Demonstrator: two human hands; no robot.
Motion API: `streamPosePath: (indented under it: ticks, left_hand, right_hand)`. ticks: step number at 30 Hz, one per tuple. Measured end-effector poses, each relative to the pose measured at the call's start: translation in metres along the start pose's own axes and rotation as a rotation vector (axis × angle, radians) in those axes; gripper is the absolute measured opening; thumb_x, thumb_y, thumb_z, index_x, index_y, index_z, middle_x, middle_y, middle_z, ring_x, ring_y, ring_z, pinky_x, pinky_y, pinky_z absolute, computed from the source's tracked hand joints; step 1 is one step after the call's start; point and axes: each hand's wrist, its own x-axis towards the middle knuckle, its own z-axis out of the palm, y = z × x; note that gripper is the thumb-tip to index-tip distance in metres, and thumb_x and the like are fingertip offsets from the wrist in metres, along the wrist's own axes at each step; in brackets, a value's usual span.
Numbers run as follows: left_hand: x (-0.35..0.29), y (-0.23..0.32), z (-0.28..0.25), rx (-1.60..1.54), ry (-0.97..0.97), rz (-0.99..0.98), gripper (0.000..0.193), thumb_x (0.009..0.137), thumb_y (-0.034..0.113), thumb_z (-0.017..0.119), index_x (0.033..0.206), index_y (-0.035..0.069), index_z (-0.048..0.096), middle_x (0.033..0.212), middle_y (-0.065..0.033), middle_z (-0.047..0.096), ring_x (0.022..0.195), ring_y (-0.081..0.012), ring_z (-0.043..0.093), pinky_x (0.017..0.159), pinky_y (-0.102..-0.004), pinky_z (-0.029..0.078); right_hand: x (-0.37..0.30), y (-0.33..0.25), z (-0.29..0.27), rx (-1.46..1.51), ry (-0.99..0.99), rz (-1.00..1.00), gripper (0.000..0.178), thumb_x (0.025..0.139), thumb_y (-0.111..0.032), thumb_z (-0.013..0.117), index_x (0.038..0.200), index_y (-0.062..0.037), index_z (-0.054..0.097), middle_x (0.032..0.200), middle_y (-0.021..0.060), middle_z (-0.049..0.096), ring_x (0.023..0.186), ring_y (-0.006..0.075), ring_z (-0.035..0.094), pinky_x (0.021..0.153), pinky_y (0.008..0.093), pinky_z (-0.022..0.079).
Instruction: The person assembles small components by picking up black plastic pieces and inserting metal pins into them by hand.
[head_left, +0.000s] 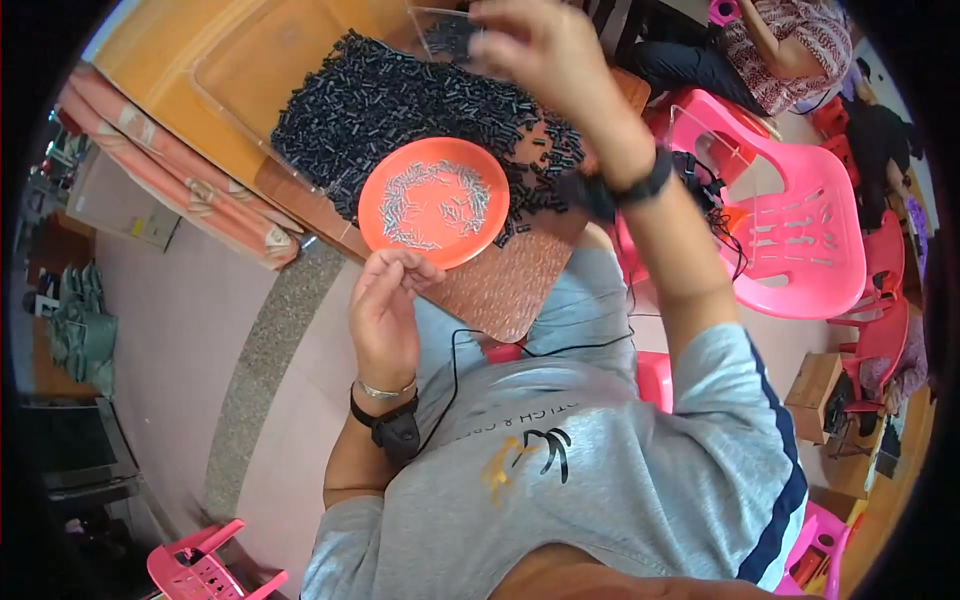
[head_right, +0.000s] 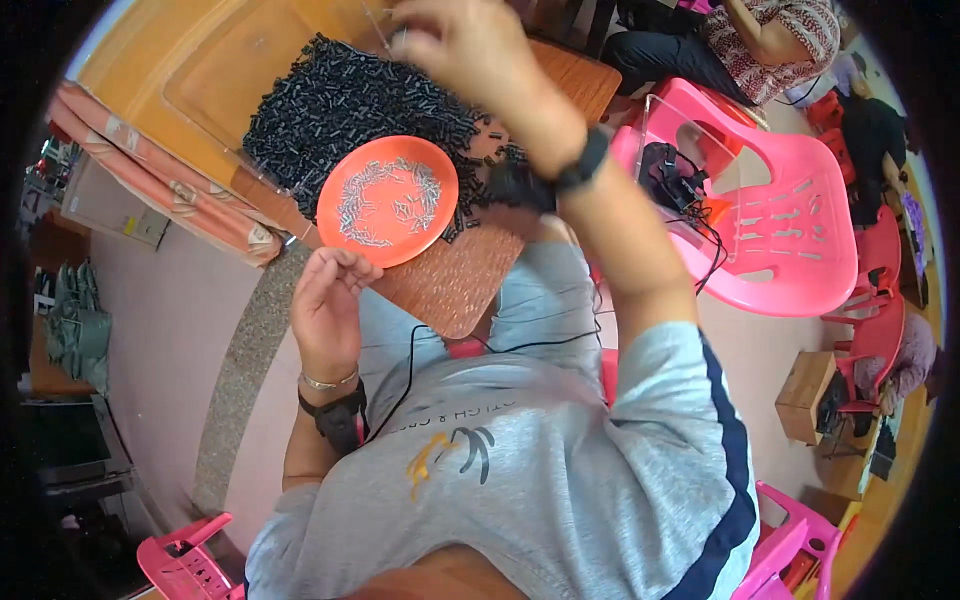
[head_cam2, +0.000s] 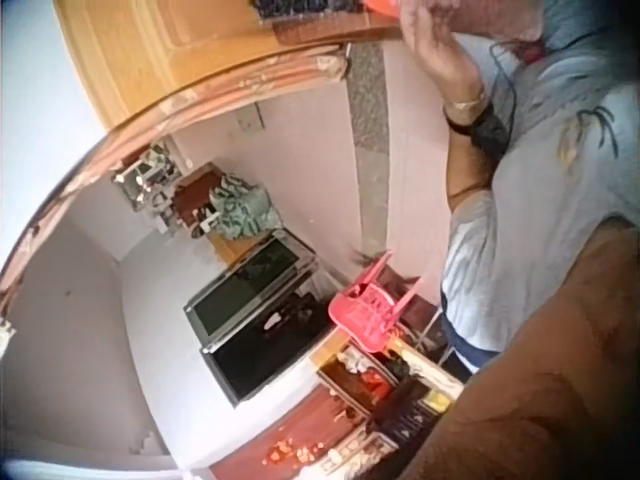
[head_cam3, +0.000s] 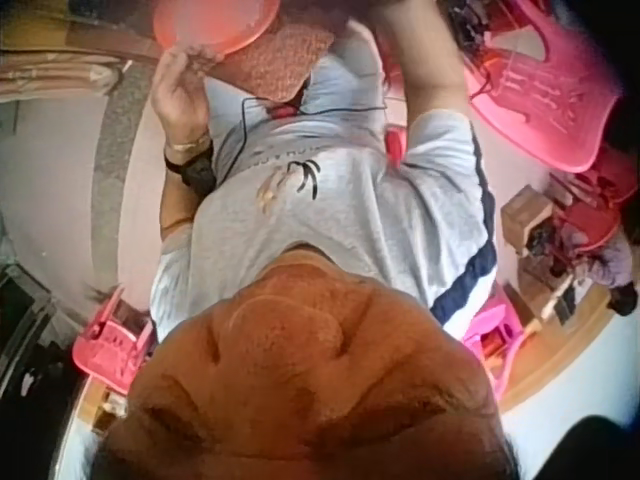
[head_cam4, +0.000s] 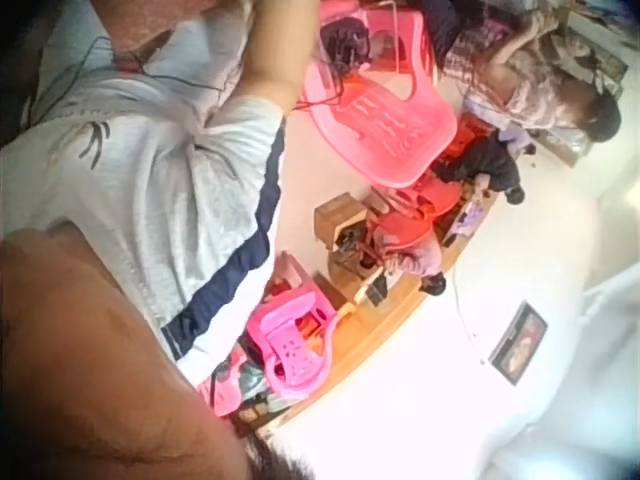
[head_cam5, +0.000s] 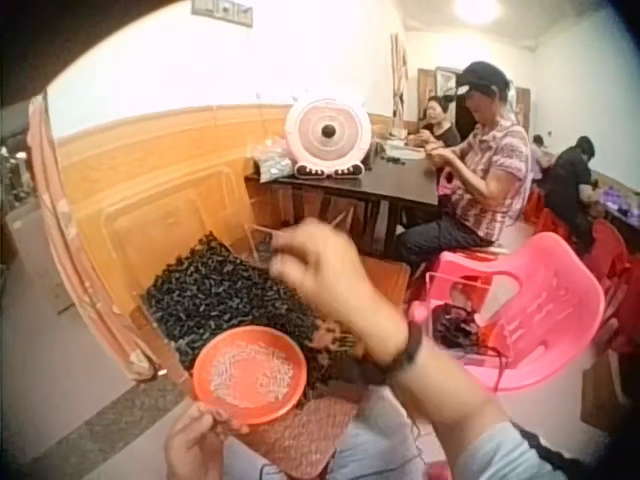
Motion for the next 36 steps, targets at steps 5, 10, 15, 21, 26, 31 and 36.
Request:
streamPosePath:
  ticks: [5, 10, 15, 21, 26, 31, 36]
  left_hand:
    - [0.002, 0.001, -0.008, -0.034, -0.019, 0.008, 0.017, 0.093, 0.017, 0.046, 0.093, 0.001, 0.052, 0.086, -0.0116, 0.06, 0.083, -0.0221, 0.059, 0.082, -0.0336, 0.045]
    - [0.002, 0.005, -0.008, -0.025, -0.007, 0.018, 0.017, 0.093, 0.017, 0.045, 0.093, 0.001, 0.052, 0.086, -0.0115, 0.06, 0.083, -0.0219, 0.059, 0.081, -0.0334, 0.044]
    - [0.001, 0.005, -0.015, 0.014, -0.027, -0.009, 0.019, 0.094, 0.018, 0.043, 0.094, 0.001, 0.049, 0.089, -0.0112, 0.057, 0.086, -0.0227, 0.057, 0.083, -0.035, 0.044]
    - [0.0, 0.001, -0.007, 0.008, -0.016, -0.044, 0.017, 0.093, 0.015, 0.043, 0.094, 0.001, 0.052, 0.086, -0.0107, 0.06, 0.083, -0.0208, 0.059, 0.08, -0.0317, 0.043]
    - [-0.004, 0.001, -0.002, 0.033, -0.029, -0.037, 0.017, 0.093, 0.015, 0.043, 0.092, 0.001, 0.052, 0.086, -0.0098, 0.06, 0.082, -0.0197, 0.059, 0.079, -0.0304, 0.042]
    - [-0.003, -0.002, 0.001, 0.049, -0.062, -0.046, 0.016, 0.093, 0.015, 0.043, 0.092, 0.002, 0.053, 0.085, -0.0088, 0.06, 0.081, -0.0181, 0.059, 0.078, -0.0292, 0.042]
    - [-0.004, -0.006, -0.004, 0.07, -0.039, -0.054, 0.016, 0.093, 0.016, 0.043, 0.092, 0.002, 0.053, 0.085, -0.0084, 0.059, 0.08, -0.0176, 0.059, 0.076, -0.0289, 0.043]
  right_hand:
    - [0.073, 0.076, 0.02, -0.291, -0.157, 0.177, 0.027, 0.073, -0.014, 0.066, 0.097, -0.0037, 0.066, 0.088, 0.0189, 0.065, 0.084, 0.033, 0.063, 0.075, 0.0408, 0.05]
    - [0.034, 0.109, 0.034, -0.163, -0.164, 0.193, 0.028, 0.074, -0.015, 0.065, 0.101, -0.0046, 0.065, 0.087, 0.0181, 0.066, 0.083, 0.0323, 0.064, 0.073, 0.0391, 0.051]
    - [-0.049, 0.093, 0.028, -0.07, -0.617, 0.332, 0.018, 0.078, -0.021, 0.067, 0.088, -0.0064, 0.068, 0.079, 0.01, 0.067, 0.072, 0.0183, 0.064, 0.067, 0.0318, 0.05]
    - [-0.098, 0.098, 0.021, -0.249, -0.901, 0.383, 0.02, 0.069, -0.022, 0.068, 0.087, -0.0135, 0.071, 0.082, 0.0106, 0.068, 0.081, 0.0285, 0.065, 0.071, 0.0393, 0.051]
    - [-0.097, 0.086, 0.031, -0.342, -0.96, 0.387, 0.02, 0.069, -0.023, 0.069, 0.087, -0.0137, 0.071, 0.084, 0.0117, 0.068, 0.081, 0.0294, 0.065, 0.072, 0.0392, 0.051]
    - [-0.097, 0.077, 0.024, -0.105, -0.833, 0.425, 0.018, 0.076, -0.018, 0.067, 0.093, -0.0093, 0.069, 0.084, 0.0091, 0.069, 0.076, 0.0235, 0.066, 0.068, 0.0354, 0.052]
    - [-0.106, -0.011, 0.014, 0.683, -0.619, 0.617, 0.012, 0.085, -0.007, 0.063, 0.095, -0.0011, 0.064, 0.087, 0.0023, 0.065, 0.081, 0.0094, 0.06, 0.076, 0.0241, 0.049]
